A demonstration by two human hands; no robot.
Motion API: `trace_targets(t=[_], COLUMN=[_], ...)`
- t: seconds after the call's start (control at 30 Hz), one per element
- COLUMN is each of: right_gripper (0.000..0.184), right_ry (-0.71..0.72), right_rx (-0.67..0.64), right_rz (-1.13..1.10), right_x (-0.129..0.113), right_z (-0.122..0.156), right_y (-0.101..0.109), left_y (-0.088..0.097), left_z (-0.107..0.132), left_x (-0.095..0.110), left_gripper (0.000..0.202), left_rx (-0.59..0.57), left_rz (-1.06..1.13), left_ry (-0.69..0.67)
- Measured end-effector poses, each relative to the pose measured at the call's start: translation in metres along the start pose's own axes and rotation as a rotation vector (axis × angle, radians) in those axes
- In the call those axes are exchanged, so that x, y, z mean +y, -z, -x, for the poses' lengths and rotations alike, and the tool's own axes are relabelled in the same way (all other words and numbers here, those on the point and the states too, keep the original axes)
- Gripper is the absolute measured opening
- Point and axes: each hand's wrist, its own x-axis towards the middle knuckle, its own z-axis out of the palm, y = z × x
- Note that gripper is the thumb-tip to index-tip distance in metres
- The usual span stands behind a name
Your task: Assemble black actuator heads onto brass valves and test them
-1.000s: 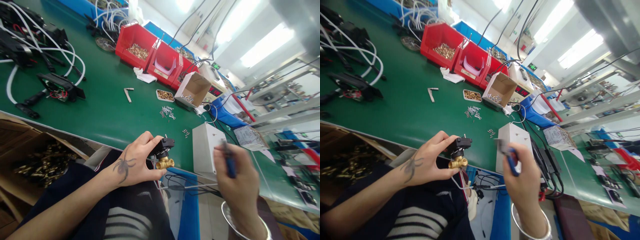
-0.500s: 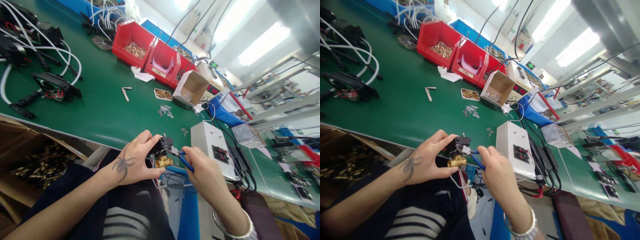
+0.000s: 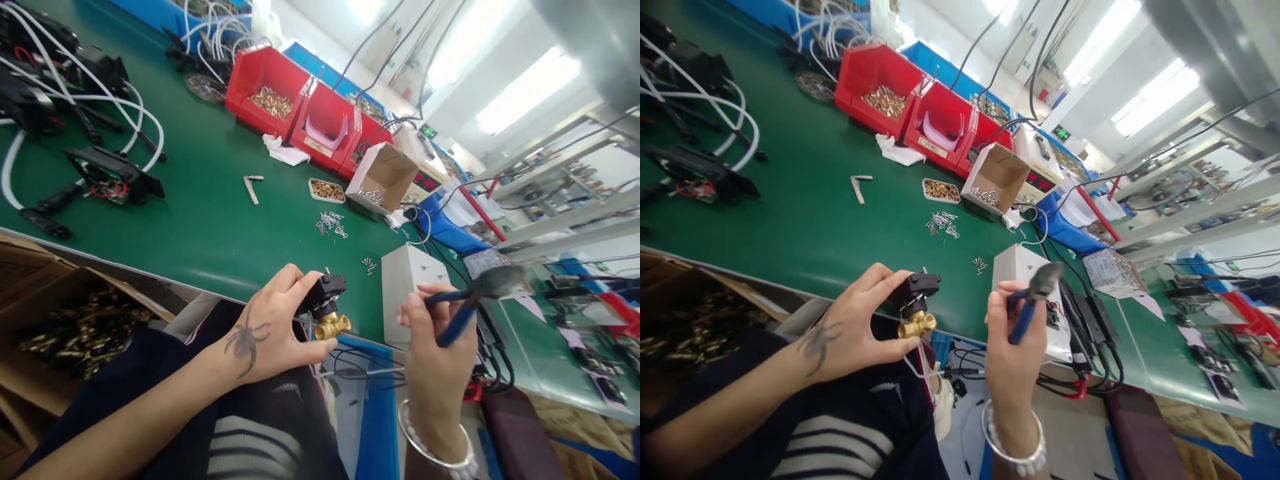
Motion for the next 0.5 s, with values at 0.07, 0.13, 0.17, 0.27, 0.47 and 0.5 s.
trace_targets(t=[0.07, 0.13, 0.17, 0.27, 0.47, 0.5], right_gripper=[0.008, 0.01, 0.012, 0.016, 0.017, 0.018], right_ry=[-0.172, -0.299, -0.357, -0.5, -0.586, -0.585], right_rx=[0.101, 0.12, 0.122, 0.105, 0.013, -0.011], right_rz=[-0.384, -0.638, -0.718, -0.925, -1.163, -1.177], right_x=[-0.003, -0.01, -0.015, -0.031, -0.045, -0.046], right_z=[0.007, 0.018, 0.023, 0.033, 0.033, 0.032], right_y=[-0.017, -0.035, -0.044, -0.057, -0.043, -0.04], left_y=[-0.001, -0.001, -0.001, -0.001, -0.001, -0.002], left_z=[0.004, 0.008, 0.011, 0.019, 0.028, 0.029], left_x=[0.009, 0.02, 0.026, 0.044, 0.062, 0.062], left_gripper=[0.064, 0.066, 0.068, 0.069, 0.062, 0.061], left_rx=[0.051, 0.092, 0.112, 0.191, 0.292, 0.299], left_rz=[0.018, 0.024, 0.015, -0.068, -0.252, -0.266], left_ry=[-0.017, -0.054, -0.072, -0.115, -0.219, -0.237])
